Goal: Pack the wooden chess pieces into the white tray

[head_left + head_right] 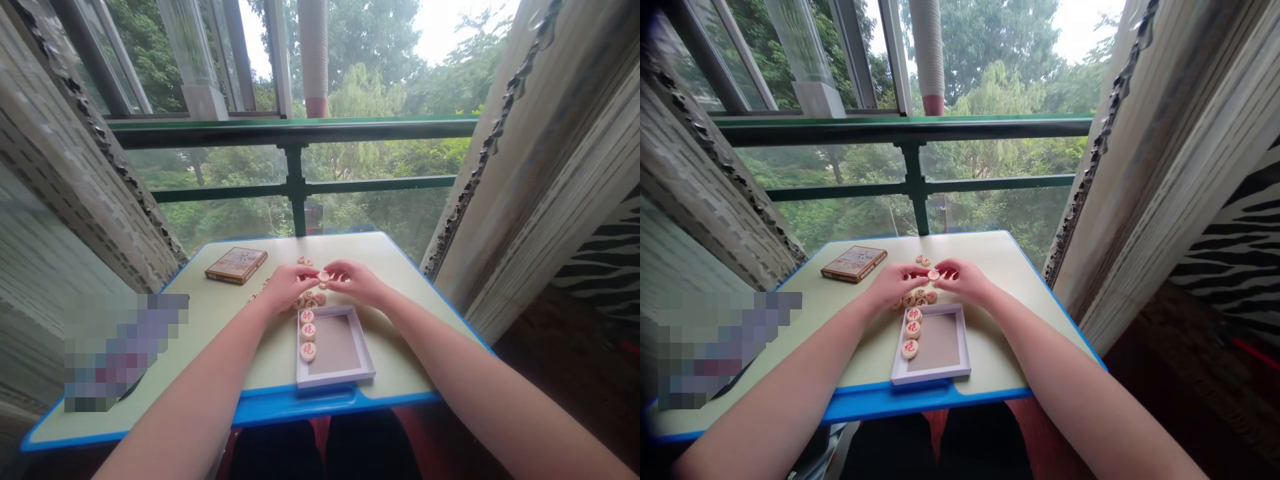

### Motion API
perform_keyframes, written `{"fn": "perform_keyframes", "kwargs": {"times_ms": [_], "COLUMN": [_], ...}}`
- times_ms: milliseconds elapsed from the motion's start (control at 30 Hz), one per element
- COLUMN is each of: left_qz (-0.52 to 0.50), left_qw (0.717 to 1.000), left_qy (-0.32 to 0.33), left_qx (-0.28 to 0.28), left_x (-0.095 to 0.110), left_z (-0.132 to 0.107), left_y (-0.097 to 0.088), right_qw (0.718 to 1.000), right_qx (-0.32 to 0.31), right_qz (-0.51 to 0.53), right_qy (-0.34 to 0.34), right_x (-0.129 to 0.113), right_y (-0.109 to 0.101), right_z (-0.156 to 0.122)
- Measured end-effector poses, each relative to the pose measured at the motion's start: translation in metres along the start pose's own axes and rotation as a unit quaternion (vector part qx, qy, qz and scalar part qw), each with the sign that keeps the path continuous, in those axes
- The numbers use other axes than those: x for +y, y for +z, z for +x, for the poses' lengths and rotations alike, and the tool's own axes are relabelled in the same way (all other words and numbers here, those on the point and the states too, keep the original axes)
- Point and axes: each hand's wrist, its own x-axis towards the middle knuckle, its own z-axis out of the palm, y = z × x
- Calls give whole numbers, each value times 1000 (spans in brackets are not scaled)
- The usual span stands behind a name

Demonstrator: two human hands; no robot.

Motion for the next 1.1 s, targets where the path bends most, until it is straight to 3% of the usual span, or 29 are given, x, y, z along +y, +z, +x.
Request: {"fn": "perform_keyframes", "kwargs": {"times_ms": [667,1100], "left_qz": [-1,-12], "left_qw": [1000,996], "left_qy": [8,14], "left_qx": [-22,84], "left_x": [15,43], "left_z": [-9,-39], "left_y": [-11,-17], "right_qw": [999,996], "right_qx": [14,-1], "right_qz": [-24,85], "right_qy": [-21,-5], "right_x": [-9,-45], "right_y": [-4,-5], "right_z": [-3,-21]}}
